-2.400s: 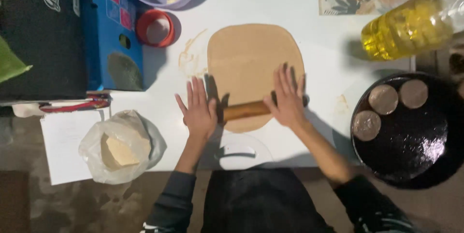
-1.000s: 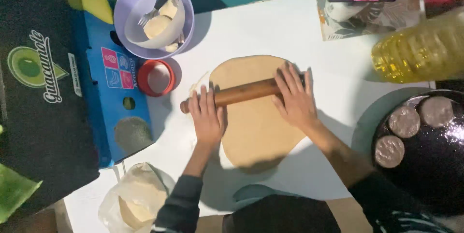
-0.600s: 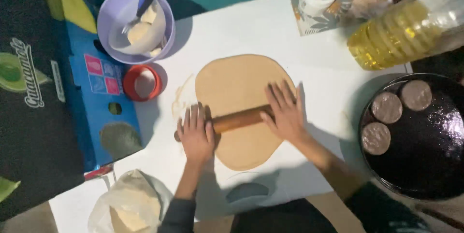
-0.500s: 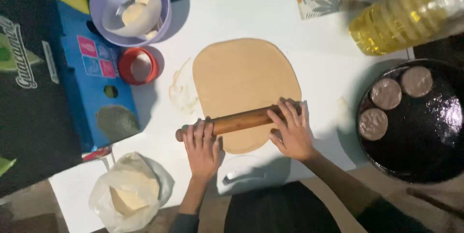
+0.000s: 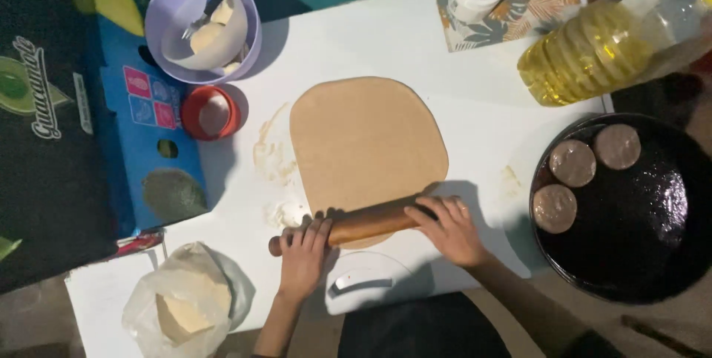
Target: Rolling out dough with a rolling pin and cutting it into circles using a round mold.
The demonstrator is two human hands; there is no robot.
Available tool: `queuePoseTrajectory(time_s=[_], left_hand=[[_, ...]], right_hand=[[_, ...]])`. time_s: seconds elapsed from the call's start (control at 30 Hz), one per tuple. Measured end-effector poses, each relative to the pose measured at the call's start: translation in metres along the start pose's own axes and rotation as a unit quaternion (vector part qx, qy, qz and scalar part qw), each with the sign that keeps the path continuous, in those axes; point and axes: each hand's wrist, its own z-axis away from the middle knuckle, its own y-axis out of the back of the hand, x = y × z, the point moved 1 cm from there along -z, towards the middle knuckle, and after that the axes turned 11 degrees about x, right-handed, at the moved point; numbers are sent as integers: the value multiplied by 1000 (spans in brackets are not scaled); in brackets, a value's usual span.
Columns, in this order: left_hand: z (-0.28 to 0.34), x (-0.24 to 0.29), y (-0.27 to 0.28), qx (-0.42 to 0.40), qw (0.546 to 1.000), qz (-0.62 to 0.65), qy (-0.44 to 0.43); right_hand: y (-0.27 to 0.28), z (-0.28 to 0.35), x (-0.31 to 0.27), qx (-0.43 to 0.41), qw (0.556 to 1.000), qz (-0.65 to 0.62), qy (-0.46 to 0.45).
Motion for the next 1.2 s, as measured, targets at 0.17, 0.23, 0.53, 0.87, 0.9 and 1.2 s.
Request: queuePoseTrajectory(time_s=[0.17,0.23,0.53,0.87,0.9,1.2], left_hand=[[-137,17,7,135,989,55,-26],[-184,9,-6,151,986,55,-36],[-366,-53,-27,163,981,22,103],[-190,49,-41,147,984,56,82],[-175,56,-41,146,986,53,63],[-212,31,-31,102,990,38,90]], right_hand=[[24,-89,62,84,996,26,-24],[20,-128,81,118,993,9,-30],[-35,-302,185,112,990,45,-77],[22,-158,139,97,993,59,12],[27,-142,137,73,996,49,17],[23,-163,137,76,993,91,-16]])
